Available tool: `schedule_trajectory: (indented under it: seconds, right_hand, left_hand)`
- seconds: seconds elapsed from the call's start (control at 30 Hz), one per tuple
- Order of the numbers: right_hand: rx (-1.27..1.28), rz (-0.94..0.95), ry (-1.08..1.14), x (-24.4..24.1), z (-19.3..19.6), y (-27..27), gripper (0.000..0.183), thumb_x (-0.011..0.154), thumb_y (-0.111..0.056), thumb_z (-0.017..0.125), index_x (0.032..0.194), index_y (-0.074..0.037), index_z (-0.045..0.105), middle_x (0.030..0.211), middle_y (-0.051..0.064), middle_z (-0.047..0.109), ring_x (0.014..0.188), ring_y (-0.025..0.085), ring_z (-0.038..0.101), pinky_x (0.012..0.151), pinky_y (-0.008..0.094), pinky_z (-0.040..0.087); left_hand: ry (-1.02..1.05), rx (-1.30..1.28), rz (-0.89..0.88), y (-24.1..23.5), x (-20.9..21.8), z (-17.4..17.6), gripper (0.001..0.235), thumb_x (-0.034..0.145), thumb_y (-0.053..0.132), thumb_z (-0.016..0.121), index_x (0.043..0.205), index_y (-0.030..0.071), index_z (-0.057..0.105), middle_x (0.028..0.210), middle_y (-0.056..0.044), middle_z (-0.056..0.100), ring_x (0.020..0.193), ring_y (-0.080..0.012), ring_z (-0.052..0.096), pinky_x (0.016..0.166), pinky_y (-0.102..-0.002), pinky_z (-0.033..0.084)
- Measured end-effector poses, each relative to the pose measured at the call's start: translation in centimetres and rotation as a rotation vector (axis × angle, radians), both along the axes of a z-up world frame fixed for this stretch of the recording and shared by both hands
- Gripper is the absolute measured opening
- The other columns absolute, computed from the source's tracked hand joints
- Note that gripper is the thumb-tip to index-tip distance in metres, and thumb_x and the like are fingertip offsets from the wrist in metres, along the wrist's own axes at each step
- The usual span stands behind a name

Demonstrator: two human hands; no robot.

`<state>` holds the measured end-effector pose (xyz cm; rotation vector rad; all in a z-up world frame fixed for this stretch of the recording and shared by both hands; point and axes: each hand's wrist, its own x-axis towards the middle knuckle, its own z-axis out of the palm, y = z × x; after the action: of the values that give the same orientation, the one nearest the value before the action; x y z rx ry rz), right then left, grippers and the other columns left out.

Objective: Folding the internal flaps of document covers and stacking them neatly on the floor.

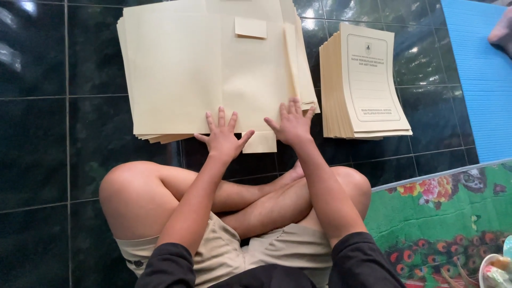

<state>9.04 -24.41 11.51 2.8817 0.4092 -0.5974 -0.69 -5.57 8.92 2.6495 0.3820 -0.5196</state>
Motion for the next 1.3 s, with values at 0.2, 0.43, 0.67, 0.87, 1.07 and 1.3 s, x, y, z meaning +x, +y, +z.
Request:
schedule_trajectory:
  seconds: [0.2,0.43,0.67,0.87,1.07,1.3]
  right_hand:
    - [0.242,-0.295,0.173,3.9,-2.7,-5.1,0.095,0.096,-0.085,0.026,0.165,-0.020,0.021,0.173,0.014,0.013,0.160,0.027,0.013,0.122,0.066,0.016]
    - [0.413,-0.454,0.027,7.6,-8.6,-9.2,0.063,0.091,-0.063,0.065,0.148,-0.048,0.046,0.152,0.011,0.049,0.140,0.031,0.050,0.111,0.046,0.048]
    - [0.774,-0.558,0.017,4.7,-1.2,-8.5,0.049,0.081,-0.012,0.073,0.123,-0.036,0.071,0.116,0.010,0.072,0.106,0.022,0.067,0.093,0.038,0.056]
    - [1.440,-0.571,0.349,2.6,2.3,-6.6,0.043,0.077,0.005,0.081,0.114,-0.010,0.066,0.086,0.006,0.066,0.076,0.014,0.068,0.067,0.027,0.058]
    - [1.525,-0.514,0.631,1.4,2.3,-4.4,0.044,0.076,0.010,0.081,0.106,-0.014,0.061,0.082,0.003,0.064,0.069,0.012,0.069,0.054,0.022,0.056]
    - [1.598,-0.390,0.595,1.7,1.7,-3.4,0.041,0.082,0.005,0.079,0.119,-0.007,0.066,0.094,0.009,0.070,0.076,0.016,0.071,0.061,0.028,0.061]
  left_hand:
    - [-0.019,0.031,-0.022,0.1,0.5,-2.0,0.079,0.098,0.075,0.033,0.164,0.034,0.023,0.174,-0.007,0.004,0.157,-0.0446,0.000,0.098,-0.090,0.027]
    - [-0.012,0.041,-0.029,0.3,0.4,-3.2,0.077,0.098,0.073,0.034,0.164,0.037,0.018,0.174,-0.005,0.001,0.157,-0.0437,-0.003,0.098,-0.092,0.025]
    - [-0.057,-0.018,0.038,0.9,-0.4,-1.5,0.087,0.096,0.079,0.034,0.163,0.023,0.028,0.172,-0.017,0.008,0.158,-0.0432,0.002,0.105,-0.089,0.016]
    - [-0.613,-0.089,-0.136,-1.4,-1.0,-0.6,0.113,0.075,0.085,0.065,0.159,0.015,0.038,0.166,-0.030,0.021,0.155,-0.0516,0.008,0.110,-0.085,0.010]
    - [-0.780,-0.223,-0.157,-2.9,0.3,-4.5,0.077,0.089,0.032,0.066,0.160,0.030,0.038,0.164,-0.014,0.034,0.153,-0.0370,0.029,0.111,-0.083,0.017]
    - [-0.819,-0.229,-0.203,-2.2,0.4,-5.7,0.070,0.095,0.018,0.057,0.160,0.035,0.039,0.166,-0.006,0.037,0.154,-0.0337,0.032,0.114,-0.075,0.026]
